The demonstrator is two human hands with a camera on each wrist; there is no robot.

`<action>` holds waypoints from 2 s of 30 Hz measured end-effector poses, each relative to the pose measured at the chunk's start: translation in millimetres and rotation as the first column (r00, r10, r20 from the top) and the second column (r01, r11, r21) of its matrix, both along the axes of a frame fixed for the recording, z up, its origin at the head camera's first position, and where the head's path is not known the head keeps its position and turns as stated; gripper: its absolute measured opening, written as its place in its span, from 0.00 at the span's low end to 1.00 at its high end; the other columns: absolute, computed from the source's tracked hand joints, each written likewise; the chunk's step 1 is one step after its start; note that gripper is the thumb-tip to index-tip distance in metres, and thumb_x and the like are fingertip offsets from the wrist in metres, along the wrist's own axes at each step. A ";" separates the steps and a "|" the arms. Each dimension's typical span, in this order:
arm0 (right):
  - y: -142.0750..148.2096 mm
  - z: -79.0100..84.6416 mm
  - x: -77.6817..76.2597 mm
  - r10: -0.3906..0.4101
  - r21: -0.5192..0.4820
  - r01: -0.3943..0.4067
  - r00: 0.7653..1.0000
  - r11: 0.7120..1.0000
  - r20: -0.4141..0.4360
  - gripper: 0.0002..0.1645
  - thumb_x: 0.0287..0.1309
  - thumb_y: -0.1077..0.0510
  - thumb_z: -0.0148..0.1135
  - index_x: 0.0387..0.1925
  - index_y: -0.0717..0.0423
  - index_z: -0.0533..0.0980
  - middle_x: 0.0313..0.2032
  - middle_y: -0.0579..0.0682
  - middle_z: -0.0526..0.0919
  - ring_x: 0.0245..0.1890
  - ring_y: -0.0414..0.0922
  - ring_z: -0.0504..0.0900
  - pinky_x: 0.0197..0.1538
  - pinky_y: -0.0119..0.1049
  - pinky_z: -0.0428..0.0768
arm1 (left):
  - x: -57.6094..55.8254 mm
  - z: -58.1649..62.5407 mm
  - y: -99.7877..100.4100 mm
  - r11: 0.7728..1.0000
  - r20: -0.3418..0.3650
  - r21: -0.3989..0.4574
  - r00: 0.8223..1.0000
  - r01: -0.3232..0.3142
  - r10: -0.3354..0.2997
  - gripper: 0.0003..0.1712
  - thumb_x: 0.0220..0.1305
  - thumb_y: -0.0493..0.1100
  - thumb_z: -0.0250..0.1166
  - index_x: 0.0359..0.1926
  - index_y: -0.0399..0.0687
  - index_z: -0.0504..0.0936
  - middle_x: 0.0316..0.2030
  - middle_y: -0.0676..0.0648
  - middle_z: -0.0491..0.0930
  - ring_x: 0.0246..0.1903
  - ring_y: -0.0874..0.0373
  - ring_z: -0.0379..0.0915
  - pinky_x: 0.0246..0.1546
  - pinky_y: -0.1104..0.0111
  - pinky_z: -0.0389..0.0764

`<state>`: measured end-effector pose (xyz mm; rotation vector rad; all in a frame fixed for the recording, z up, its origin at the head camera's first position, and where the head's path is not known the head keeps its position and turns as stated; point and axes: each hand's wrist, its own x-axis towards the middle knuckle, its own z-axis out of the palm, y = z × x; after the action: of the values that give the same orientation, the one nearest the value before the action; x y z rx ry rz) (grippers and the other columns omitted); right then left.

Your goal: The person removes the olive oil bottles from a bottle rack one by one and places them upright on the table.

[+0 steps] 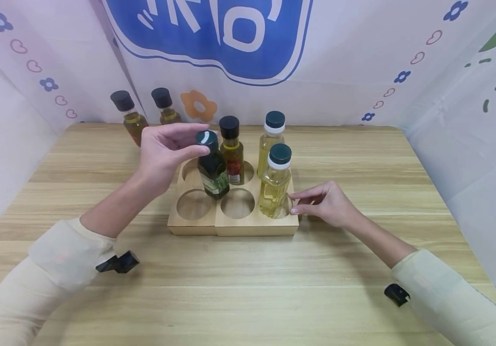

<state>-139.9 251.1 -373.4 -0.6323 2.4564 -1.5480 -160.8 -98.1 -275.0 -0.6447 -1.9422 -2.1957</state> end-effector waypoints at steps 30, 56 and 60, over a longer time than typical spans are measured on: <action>0.6 -0.4 -0.8 0.004 -0.015 -0.004 1.000 1.000 -0.007 0.18 0.49 0.74 0.77 0.45 0.72 0.85 0.40 0.66 0.88 0.31 0.39 0.90 0.34 0.31 0.88 | -27.8 3.3 -12.8 0.983 0.080 0.076 0.984 -0.165 0.159 0.18 0.54 0.23 0.76 0.47 0.36 0.90 0.40 0.46 0.91 0.41 0.58 0.89 0.50 0.68 0.87; 0.2 0.2 -0.5 0.002 0.006 -0.002 1.000 1.000 -0.008 0.18 0.49 0.74 0.77 0.44 0.71 0.85 0.39 0.65 0.89 0.31 0.39 0.89 0.34 0.32 0.88 | -62.6 1.6 -12.9 0.961 0.153 0.071 0.955 -0.266 0.254 0.19 0.54 0.27 0.78 0.49 0.35 0.89 0.44 0.45 0.90 0.46 0.58 0.88 0.55 0.67 0.85; 0.1 0.4 -1.0 0.000 0.008 0.000 1.000 1.000 -0.011 0.18 0.49 0.73 0.77 0.44 0.71 0.85 0.40 0.65 0.88 0.32 0.39 0.90 0.35 0.32 0.88 | -66.5 1.9 -13.8 0.959 0.171 0.083 0.952 -0.269 0.253 0.19 0.55 0.28 0.78 0.49 0.36 0.89 0.43 0.44 0.90 0.46 0.57 0.88 0.55 0.66 0.85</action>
<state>-141.0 251.3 -373.0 -0.6414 2.4687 -1.5383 -227.3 -111.9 -273.1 -0.1870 -1.8419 -2.2192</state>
